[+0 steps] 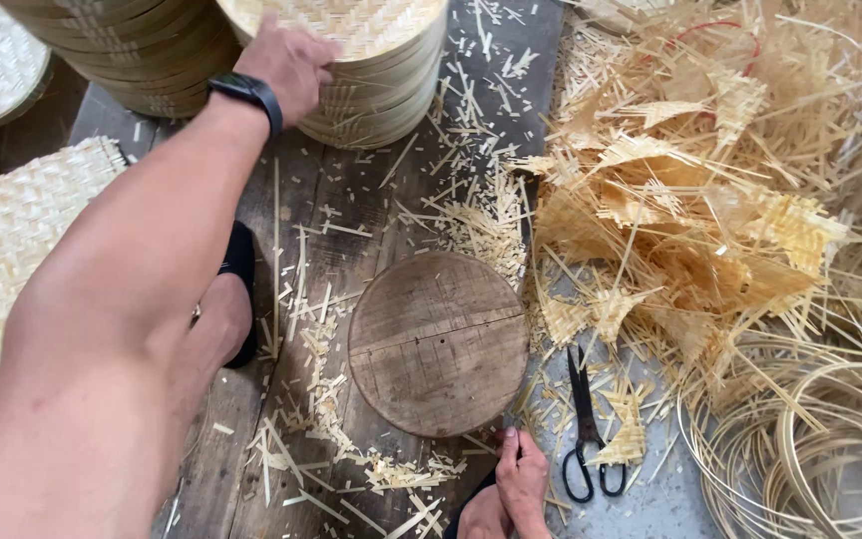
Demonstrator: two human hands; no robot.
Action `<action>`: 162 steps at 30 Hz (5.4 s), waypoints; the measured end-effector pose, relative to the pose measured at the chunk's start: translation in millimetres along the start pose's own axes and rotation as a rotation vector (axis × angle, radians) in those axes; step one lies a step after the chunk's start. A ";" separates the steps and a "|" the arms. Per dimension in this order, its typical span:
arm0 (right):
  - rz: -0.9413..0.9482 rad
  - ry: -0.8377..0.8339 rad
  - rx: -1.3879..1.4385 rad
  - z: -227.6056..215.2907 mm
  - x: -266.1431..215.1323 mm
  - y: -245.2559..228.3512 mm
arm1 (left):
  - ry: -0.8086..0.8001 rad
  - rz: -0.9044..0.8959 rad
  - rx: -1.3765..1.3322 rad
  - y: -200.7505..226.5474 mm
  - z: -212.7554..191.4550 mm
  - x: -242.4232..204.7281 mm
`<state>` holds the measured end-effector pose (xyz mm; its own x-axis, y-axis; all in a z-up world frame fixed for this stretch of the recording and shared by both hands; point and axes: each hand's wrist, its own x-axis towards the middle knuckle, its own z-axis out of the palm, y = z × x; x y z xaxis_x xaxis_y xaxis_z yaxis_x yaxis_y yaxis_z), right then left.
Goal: Manufacturing a bamboo basket by fitting a woven base onto a wooden mold and trimming the edges with a knife and scissors.
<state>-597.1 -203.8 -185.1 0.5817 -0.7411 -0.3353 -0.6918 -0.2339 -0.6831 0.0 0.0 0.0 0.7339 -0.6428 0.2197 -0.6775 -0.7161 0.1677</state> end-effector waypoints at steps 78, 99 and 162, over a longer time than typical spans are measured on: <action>0.306 -0.567 1.092 -85.8 12.8 -147.2 | -0.591 0.513 -0.372 230.6 -52.2 -340.1; -0.729 -0.032 -0.225 -27.9 21.1 -153.1 | -0.272 -1.041 -0.809 134.0 51.4 -293.2; -0.989 0.424 -0.684 -353.0 -33.3 -147.3 | 0.250 -0.225 -0.914 224.6 -31.1 -247.0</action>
<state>-665.6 -366.8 155.6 0.8787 -0.1792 0.4424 -0.1960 -0.9806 -0.0080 -335.0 6.3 13.3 0.8905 -0.3648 0.2718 -0.3776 -0.2596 0.8888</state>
